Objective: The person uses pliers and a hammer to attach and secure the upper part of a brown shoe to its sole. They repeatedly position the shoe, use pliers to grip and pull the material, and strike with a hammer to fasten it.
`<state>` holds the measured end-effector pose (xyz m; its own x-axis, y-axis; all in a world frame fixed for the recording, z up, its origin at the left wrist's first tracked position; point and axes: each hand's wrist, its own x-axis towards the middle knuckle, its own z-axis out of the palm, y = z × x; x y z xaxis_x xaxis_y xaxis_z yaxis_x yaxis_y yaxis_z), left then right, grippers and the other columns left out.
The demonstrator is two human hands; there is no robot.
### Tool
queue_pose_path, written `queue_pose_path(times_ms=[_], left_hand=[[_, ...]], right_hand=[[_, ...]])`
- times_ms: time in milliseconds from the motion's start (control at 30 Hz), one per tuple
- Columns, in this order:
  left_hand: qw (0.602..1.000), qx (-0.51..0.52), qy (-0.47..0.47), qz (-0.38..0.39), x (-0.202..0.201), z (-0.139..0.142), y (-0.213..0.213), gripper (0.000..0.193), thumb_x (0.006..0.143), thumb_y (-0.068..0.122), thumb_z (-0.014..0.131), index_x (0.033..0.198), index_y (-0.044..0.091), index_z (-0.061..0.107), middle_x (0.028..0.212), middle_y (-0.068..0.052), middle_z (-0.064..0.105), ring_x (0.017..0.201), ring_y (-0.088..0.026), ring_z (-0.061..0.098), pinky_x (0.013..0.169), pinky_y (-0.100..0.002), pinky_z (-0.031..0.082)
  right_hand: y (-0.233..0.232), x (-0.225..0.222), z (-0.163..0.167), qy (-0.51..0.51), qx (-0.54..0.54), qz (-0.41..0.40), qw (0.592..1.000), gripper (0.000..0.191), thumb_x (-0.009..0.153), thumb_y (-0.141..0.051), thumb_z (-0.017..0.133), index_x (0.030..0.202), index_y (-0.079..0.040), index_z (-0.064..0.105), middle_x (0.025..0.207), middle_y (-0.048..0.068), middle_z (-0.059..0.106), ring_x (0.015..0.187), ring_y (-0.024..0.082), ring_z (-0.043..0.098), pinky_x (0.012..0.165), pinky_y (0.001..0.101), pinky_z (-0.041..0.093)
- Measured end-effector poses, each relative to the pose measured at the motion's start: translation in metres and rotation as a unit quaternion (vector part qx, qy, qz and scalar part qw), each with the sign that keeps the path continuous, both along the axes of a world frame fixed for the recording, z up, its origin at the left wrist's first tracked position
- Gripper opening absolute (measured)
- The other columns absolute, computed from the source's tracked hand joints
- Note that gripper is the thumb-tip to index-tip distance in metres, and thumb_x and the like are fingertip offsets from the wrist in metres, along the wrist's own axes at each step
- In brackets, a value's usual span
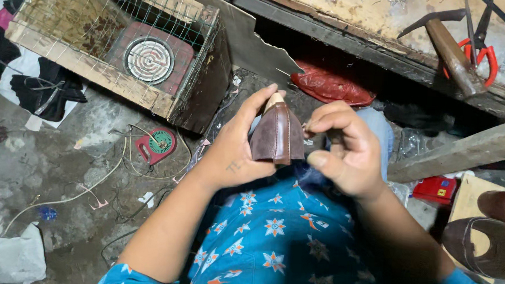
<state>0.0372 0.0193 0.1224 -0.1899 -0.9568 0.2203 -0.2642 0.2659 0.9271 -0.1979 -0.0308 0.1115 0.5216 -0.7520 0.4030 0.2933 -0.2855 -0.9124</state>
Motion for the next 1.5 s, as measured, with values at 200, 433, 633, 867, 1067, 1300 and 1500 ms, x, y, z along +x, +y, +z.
queue_pose_path(times_ms=[200,433,633,867,1067,1300,1500], left_hand=[[0.999,-0.003,-0.012,0.037,-0.009,0.006,0.004,0.108,0.068,0.017,0.088,0.159,0.006,0.030,0.154,-0.019,0.053,0.144,-0.034,0.055,0.120,-0.040,0.043],[0.981,-0.125,-0.151,0.013,-0.012,0.027,0.015,0.097,0.071,0.019,0.087,0.155,0.014,0.039,0.148,-0.020,0.047,0.137,-0.041,0.055,0.116,-0.043,0.048],[0.982,-0.126,-0.139,-0.006,-0.004,0.032,-0.001,0.085,0.078,0.022,0.086,0.150,0.013,0.042,0.151,-0.020,0.046,0.137,-0.043,0.054,0.112,-0.043,0.050],[0.979,-0.151,-0.121,0.057,0.000,0.029,-0.009,0.089,0.076,0.020,0.088,0.151,0.011,0.040,0.149,-0.019,0.050,0.139,-0.041,0.055,0.115,-0.042,0.048],[0.975,-0.154,-0.108,0.115,0.026,0.010,-0.024,0.091,0.077,0.021,0.094,0.152,0.013,0.042,0.150,-0.017,0.050,0.140,-0.036,0.056,0.119,-0.040,0.047],[0.978,-0.126,-0.119,0.114,0.058,-0.021,-0.075,0.092,0.087,0.026,0.095,0.156,0.007,0.037,0.151,-0.020,0.049,0.143,-0.034,0.051,0.121,-0.041,0.042],[0.995,0.038,-0.015,0.088,0.057,-0.011,-0.097,0.085,0.084,0.034,0.085,0.148,0.008,0.036,0.133,-0.018,0.061,0.126,-0.030,0.061,0.110,-0.037,0.049]], right_hand=[[0.015,0.005,0.019,0.156,-0.240,-0.128,0.950,0.050,0.082,-0.006,0.087,0.124,-0.004,0.061,0.124,0.012,0.057,0.112,0.025,0.060,0.099,0.0344,0.050],[0.023,0.004,0.050,0.214,-0.448,-0.129,0.859,0.032,0.080,-0.006,0.089,0.108,-0.002,0.073,0.108,0.010,0.064,0.097,0.030,0.064,0.083,0.0390,0.055],[0.006,0.010,0.074,0.241,-0.510,-0.093,0.821,0.026,0.085,-0.003,0.083,0.107,0.005,0.073,0.102,0.014,0.067,0.092,0.033,0.067,0.084,0.0424,0.058],[-0.001,-0.005,0.070,0.298,-0.406,-0.121,0.855,0.046,0.082,-0.019,0.080,0.120,0.002,0.063,0.112,0.019,0.065,0.100,0.038,0.065,0.092,0.0480,0.054],[0.032,-0.087,0.016,0.671,-0.078,-0.082,0.732,0.063,0.081,-0.053,0.078,0.121,-0.007,0.063,0.110,0.017,0.067,0.108,0.037,0.065,0.092,0.0457,0.052],[0.088,-0.130,-0.053,0.692,0.128,-0.085,0.705,0.059,0.078,-0.049,0.080,0.120,-0.012,0.061,0.108,0.014,0.067,0.100,0.033,0.069,0.087,0.0432,0.055],[0.075,-0.113,-0.005,0.575,-0.022,-0.166,0.801,0.049,0.081,-0.038,0.079,0.124,-0.019,0.064,0.092,0.007,0.064,0.083,0.020,0.067,0.076,0.0338,0.053]])
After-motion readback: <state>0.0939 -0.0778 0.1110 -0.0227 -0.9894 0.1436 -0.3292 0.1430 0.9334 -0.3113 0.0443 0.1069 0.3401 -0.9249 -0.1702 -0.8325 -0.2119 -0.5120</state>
